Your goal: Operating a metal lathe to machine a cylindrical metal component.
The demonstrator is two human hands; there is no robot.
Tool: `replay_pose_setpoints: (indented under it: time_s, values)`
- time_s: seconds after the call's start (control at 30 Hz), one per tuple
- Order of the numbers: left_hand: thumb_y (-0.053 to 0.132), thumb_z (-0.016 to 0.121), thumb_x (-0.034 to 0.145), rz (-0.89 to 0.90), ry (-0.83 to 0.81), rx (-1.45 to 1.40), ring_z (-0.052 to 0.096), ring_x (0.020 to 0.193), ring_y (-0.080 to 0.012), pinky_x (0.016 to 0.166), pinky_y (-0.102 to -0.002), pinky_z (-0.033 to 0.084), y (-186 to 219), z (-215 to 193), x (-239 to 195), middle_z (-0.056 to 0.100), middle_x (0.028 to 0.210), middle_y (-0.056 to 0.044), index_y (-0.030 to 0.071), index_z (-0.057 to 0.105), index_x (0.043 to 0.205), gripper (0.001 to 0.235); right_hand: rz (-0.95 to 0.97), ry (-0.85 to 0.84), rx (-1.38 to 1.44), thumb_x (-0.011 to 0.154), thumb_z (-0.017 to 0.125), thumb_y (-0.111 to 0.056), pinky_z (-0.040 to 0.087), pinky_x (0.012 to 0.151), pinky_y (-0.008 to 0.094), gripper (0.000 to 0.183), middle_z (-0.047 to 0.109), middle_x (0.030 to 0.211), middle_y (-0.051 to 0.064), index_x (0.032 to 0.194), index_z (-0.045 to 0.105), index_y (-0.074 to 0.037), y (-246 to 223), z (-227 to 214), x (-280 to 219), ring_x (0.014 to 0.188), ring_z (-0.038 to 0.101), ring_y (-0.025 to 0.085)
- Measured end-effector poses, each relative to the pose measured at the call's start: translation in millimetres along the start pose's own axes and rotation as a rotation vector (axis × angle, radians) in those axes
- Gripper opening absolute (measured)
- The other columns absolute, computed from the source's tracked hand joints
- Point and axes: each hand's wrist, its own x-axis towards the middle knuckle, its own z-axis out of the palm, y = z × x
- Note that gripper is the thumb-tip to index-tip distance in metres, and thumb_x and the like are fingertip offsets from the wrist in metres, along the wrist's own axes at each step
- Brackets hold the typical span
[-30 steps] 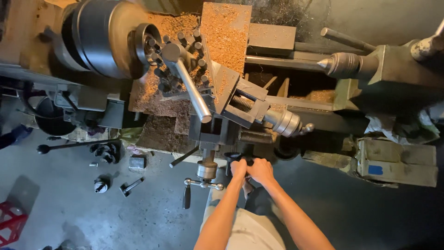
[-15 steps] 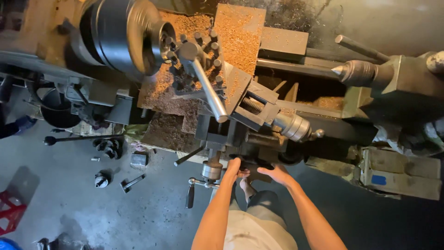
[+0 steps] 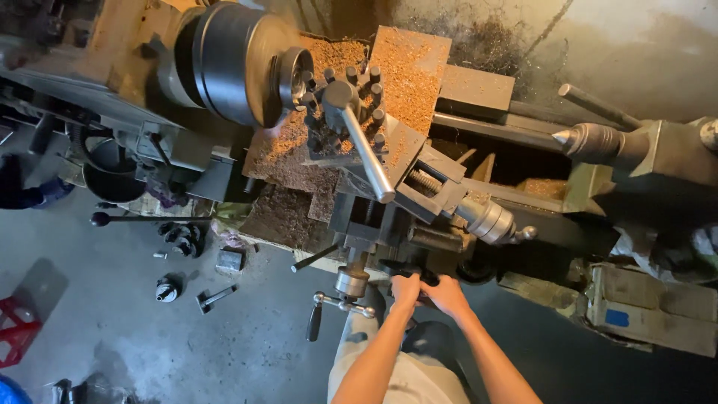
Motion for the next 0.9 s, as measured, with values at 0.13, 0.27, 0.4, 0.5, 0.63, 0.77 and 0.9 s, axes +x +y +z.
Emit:
replay_pose_setpoints:
  time_s: [0.13,0.27,0.4,0.5,0.63,0.77,0.9]
  values:
    - [0.027,0.066,0.081,0.009,0.069,0.056,0.075,0.090,-0.0396,0.069,-0.048,0.063,-10.5,3.1,31.1,0.073,0.106,-0.029,-0.013,0.069,0.104,0.046,0.049,0.017,-0.091,0.074,0.073,-0.059,0.058,0.086,0.045,0.068,0.076,0.101,0.028,0.109,0.075,0.000,-18.6,1.0,-5.6,0.098,0.075,0.040]
    - [0.024,0.063,0.079,0.094,0.089,0.074,0.073,0.091,-0.0399,0.073,-0.044,0.057,-35.9,4.8,69.8,0.073,0.105,-0.033,-0.016,0.070,0.101,0.046,0.106,0.030,-0.223,0.074,0.073,-0.063,0.058,0.088,0.047,0.073,0.074,0.102,0.030,0.103,0.076,0.003,-36.3,1.4,-12.9,0.101,0.073,0.043]
    - [0.020,0.062,0.076,0.095,0.068,0.050,0.073,0.088,-0.0391,0.069,-0.046,0.058,-36.1,-1.1,81.1,0.072,0.102,-0.031,-0.016,0.068,0.101,0.044,0.059,0.023,-0.321,0.076,0.071,-0.066,0.056,0.090,0.049,0.073,0.073,0.104,0.027,0.103,0.076,0.001,-47.4,-3.6,-16.7,0.103,0.070,0.044]
    - [0.016,0.056,0.079,-0.011,-0.037,-0.044,0.074,0.080,-0.0404,0.064,-0.053,0.061,-16.6,-13.0,68.2,0.070,0.098,-0.029,-0.016,0.066,0.103,0.041,-0.017,-0.039,-0.328,0.077,0.072,-0.064,0.056,0.088,0.048,0.070,0.073,0.102,0.027,0.104,0.076,0.000,-31.9,-9.1,-8.1,0.101,0.071,0.042]
    - [0.014,0.054,0.083,-0.098,-0.173,-0.210,0.072,0.072,-0.0419,0.063,-0.059,0.063,-4.0,-26.6,59.7,0.067,0.093,-0.030,-0.013,0.060,0.108,0.038,-0.043,-0.143,-0.150,0.077,0.074,-0.057,0.058,0.083,0.044,0.065,0.077,0.098,0.022,0.107,0.077,-0.001,26.2,-11.4,18.8,0.094,0.074,0.036]
    - [0.014,0.053,0.086,-0.205,-0.276,-0.283,0.070,0.068,-0.0425,0.065,-0.063,0.064,-2.5,-33.4,70.7,0.065,0.091,-0.029,-0.005,0.052,0.114,0.034,0.014,-0.252,0.121,0.075,0.081,-0.051,0.056,0.088,0.037,0.069,0.075,0.112,0.013,0.122,0.069,-0.001,64.2,-9.3,35.3,0.102,0.071,0.025]
    - [0.021,0.057,0.086,-0.212,-0.373,-0.248,0.069,0.064,-0.0378,0.063,-0.057,0.063,-10.2,-39.0,86.5,0.068,0.084,-0.023,-0.004,0.060,0.112,0.036,-0.023,-0.273,0.180,0.075,0.082,-0.051,0.052,0.095,0.034,0.073,0.073,0.122,0.011,0.129,0.067,-0.003,57.3,-6.6,31.7,0.110,0.067,0.022]
